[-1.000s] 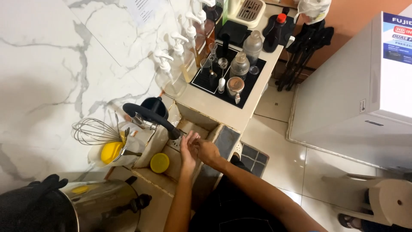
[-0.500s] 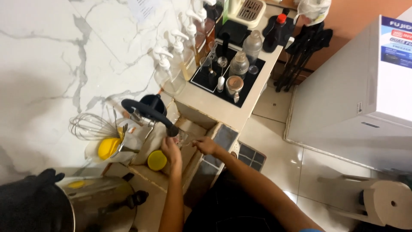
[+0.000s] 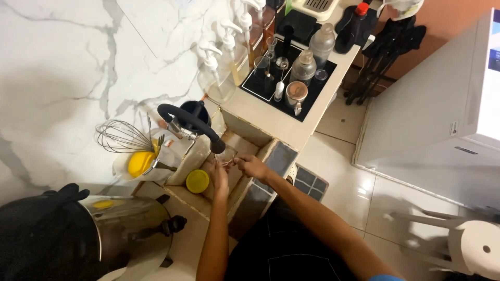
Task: Prepare a cold coffee beverage by mixing ingredients, serving it to another person, and then cleaning the preparation area and tools.
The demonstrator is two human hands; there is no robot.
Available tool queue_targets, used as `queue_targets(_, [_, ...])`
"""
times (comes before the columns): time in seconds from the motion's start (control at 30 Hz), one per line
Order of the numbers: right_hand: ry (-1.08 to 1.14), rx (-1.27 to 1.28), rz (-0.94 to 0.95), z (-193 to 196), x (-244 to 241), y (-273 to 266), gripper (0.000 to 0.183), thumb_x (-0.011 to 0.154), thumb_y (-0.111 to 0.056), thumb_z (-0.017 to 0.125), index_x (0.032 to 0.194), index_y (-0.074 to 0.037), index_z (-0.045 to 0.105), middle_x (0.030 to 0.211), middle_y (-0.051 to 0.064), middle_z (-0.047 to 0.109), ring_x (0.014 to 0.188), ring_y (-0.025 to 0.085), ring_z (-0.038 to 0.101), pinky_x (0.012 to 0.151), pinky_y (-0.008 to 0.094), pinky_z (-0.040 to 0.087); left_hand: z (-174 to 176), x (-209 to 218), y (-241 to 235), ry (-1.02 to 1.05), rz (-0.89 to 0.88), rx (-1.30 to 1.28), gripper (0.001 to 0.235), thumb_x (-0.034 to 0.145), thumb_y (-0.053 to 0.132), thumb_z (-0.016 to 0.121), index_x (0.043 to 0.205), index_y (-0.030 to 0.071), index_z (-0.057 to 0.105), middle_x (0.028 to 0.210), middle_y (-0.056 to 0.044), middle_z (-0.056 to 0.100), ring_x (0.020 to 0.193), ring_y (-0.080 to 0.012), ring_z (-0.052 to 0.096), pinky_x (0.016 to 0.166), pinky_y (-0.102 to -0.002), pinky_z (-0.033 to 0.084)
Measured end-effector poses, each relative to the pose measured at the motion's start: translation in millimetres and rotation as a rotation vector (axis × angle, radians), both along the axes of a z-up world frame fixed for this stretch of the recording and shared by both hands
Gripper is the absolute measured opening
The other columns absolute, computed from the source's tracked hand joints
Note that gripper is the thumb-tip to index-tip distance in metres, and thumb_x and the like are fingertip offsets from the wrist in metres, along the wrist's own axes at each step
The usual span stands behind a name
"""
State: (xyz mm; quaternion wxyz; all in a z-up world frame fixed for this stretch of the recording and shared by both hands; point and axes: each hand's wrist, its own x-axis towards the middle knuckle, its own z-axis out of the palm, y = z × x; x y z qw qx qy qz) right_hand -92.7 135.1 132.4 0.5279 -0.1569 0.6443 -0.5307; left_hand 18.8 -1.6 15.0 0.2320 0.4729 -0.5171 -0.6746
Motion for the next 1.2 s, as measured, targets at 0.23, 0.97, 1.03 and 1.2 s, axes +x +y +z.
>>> queue_targets(0.23, [-0.311, -0.169, -0.040, 3.3, -5.3, 5.2, 0.034, 0.107, -0.036, 0.053, 0.101, -0.006, 0.067, 0.073, -0.004, 0.047, 0.061, 0.010, 0.035, 0.053, 0.028, 0.030, -19.8, 0.6, 2.2, 0.133, -0.102, 0.219, 0.038, 0.103, 0.034, 0.046, 0.098, 0.006, 0.071, 0.085, -0.006, 0.073, 0.072, -0.0166, 0.065, 0.066, -0.031, 0.048])
queue_targets(0.97, [0.665, 0.062, 0.242, 7.3, 2.1, 0.1, 0.030, 0.097, -0.032, 0.059, 0.114, -0.013, 0.074, 0.101, 0.020, 0.074, 0.096, 0.040, 0.071, 0.085, 0.047, 0.056, -43.0, 16.8, -12.2, 0.763, 0.152, 0.841, 0.033, 0.110, 0.026, 0.044, 0.124, 0.008, 0.068, 0.121, -0.012, 0.073, 0.112, -0.0275, 0.068, 0.096, -0.042, 0.053])
queue_targets(1.03, [0.709, 0.014, 0.224, 6.8, -0.9, 0.3, 0.029, 0.096, -0.031, 0.060, 0.115, -0.013, 0.074, 0.102, 0.021, 0.074, 0.096, 0.041, 0.070, 0.084, 0.048, 0.056, -14.6, 9.6, -6.7, 0.743, 0.045, 0.834, 0.039, 0.108, 0.030, 0.042, 0.125, 0.005, 0.067, 0.121, -0.013, 0.074, 0.111, -0.0274, 0.068, 0.094, -0.041, 0.053])
queue_targets(1.2, [0.845, -0.008, 0.207, 37.5, 0.0, -6.6, 0.028, 0.094, -0.029, 0.063, 0.114, -0.013, 0.074, 0.102, 0.021, 0.074, 0.095, 0.042, 0.070, 0.084, 0.049, 0.056, -7.2, 10.0, -4.8, 0.774, -0.094, 1.076, 0.059, 0.105, 0.050, 0.044, 0.128, 0.003, 0.069, 0.110, -0.015, 0.075, 0.097, -0.0269, 0.067, 0.088, -0.039, 0.054])
